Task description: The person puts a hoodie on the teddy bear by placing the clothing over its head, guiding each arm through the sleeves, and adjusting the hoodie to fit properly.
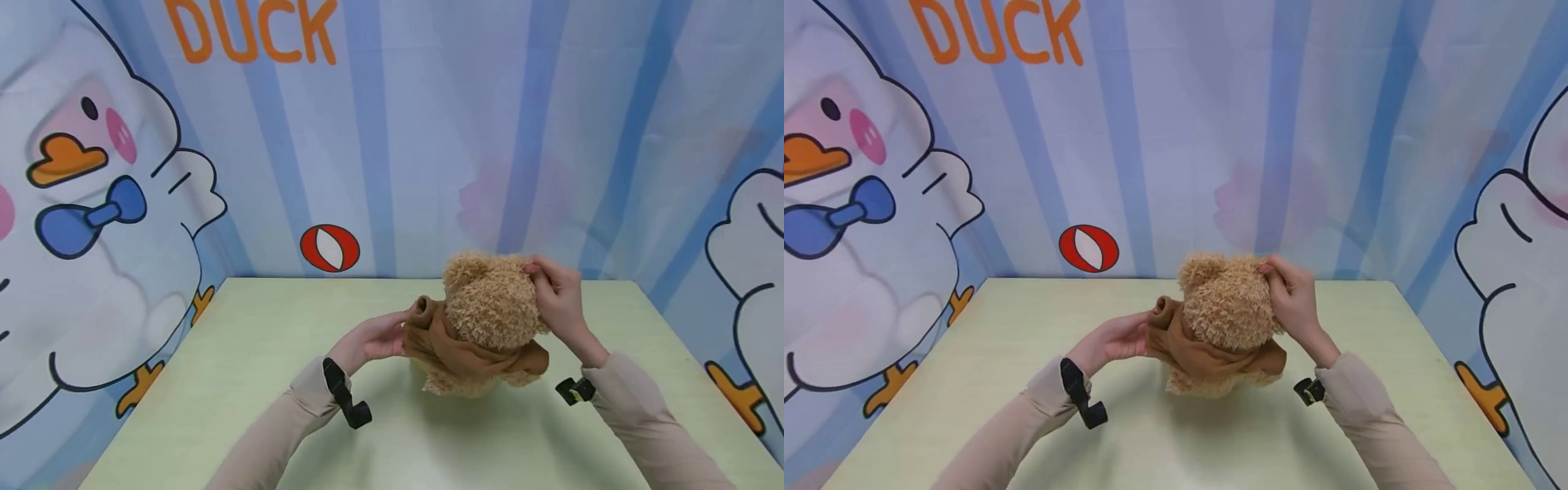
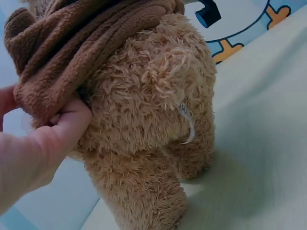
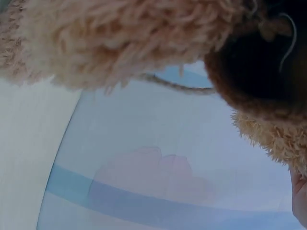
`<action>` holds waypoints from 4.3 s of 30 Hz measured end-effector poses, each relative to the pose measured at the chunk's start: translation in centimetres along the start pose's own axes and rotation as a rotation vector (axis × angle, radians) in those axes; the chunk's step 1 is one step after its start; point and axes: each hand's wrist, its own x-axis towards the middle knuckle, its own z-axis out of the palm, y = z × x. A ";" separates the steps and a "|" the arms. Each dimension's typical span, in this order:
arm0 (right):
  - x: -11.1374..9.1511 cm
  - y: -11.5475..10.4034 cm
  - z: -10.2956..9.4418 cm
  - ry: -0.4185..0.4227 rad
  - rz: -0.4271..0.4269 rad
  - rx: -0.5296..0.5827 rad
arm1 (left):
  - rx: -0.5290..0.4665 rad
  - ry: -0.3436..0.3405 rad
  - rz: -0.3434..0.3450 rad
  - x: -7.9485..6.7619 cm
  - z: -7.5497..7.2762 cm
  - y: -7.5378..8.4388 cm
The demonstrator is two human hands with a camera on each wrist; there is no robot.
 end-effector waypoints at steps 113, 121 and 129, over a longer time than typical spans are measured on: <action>-3.3 0.9 3.8 -0.210 -0.580 -0.416 | 0.878 0.472 0.568 0.6 3.4 5.2; -2.8 0.9 4.5 -0.121 -0.772 -0.440 | 0.851 0.606 0.582 0.9 4.3 5.2; -2.8 1.0 4.8 -0.170 -0.871 -0.424 | 0.626 0.686 0.593 0.8 4.7 4.9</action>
